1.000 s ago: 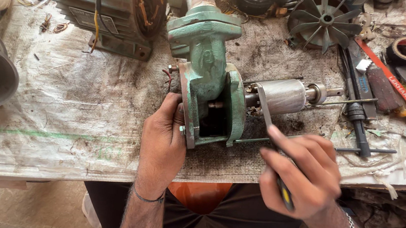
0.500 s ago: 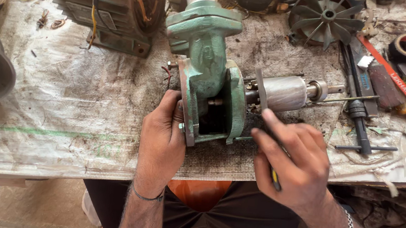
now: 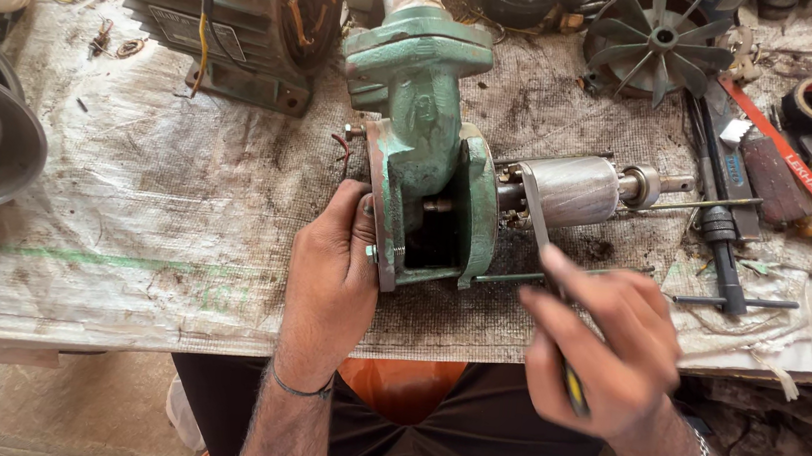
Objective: The person holds a green pump assembly on a workbench and uses a flat file to file the cylindrical metal rotor shaft extending from it, steadying the pump with the other hand. They occasionally reposition the file and continue filing the rotating metal cylinder throughout the episode.
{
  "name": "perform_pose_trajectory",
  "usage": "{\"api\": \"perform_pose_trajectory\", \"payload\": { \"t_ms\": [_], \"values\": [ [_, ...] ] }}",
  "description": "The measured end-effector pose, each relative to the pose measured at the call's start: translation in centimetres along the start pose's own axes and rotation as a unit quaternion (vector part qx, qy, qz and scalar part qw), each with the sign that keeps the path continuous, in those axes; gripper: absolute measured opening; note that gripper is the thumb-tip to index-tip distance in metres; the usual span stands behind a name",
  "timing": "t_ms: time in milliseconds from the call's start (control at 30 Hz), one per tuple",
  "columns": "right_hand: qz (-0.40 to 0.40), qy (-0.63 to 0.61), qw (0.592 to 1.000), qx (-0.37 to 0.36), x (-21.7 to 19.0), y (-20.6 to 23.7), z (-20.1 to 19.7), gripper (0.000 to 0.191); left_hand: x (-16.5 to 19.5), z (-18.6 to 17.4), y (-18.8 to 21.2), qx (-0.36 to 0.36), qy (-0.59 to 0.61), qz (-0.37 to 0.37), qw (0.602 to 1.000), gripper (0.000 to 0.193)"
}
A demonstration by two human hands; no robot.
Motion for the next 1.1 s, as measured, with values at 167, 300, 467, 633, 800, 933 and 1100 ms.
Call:
{"api": "perform_pose_trajectory", "payload": {
  "t_ms": [167,300,467,633,800,933,1100],
  "values": [
    [-0.008,0.009,1.0,-0.018,0.1,0.1,0.6,0.028,-0.5,0.3,-0.1,-0.012,0.011,-0.024,1.0,0.025],
    [-0.008,-0.005,1.0,-0.004,0.1,0.1,0.4,0.027,0.0,0.0,0.0,-0.001,0.011,0.006,1.0,0.024],
    [-0.009,0.035,0.999,-0.017,0.3,0.1,0.9,0.031,0.2,0.0,-0.1,0.002,-0.005,0.018,1.0,0.025],
    [-0.003,0.031,0.999,-0.026,0.4,0.1,1.0,0.03,-0.3,0.1,0.1,-0.004,0.006,-0.032,0.999,0.024],
    [-0.016,-0.008,1.0,-0.012,0.1,0.1,0.5,0.028,0.5,0.0,-0.1,0.005,0.011,0.012,1.0,0.023],
    [-0.025,0.015,0.999,-0.018,0.1,0.2,0.6,0.03,-0.2,0.1,-0.1,-0.002,0.034,-0.014,0.999,0.023],
    [-0.018,-0.001,0.999,-0.028,0.3,0.3,1.2,0.03,-0.3,0.1,-0.2,0.001,0.017,-0.004,1.0,0.024]
  ]
}}
Point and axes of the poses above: each hand's wrist, its own y-axis away from the middle knuckle, its own z-axis out of the palm, x = y × z, the point moved 9 cm from there along -y, towards the middle knuckle, and after that the axes turned 9 degrees about x, right-handed, at the moved point
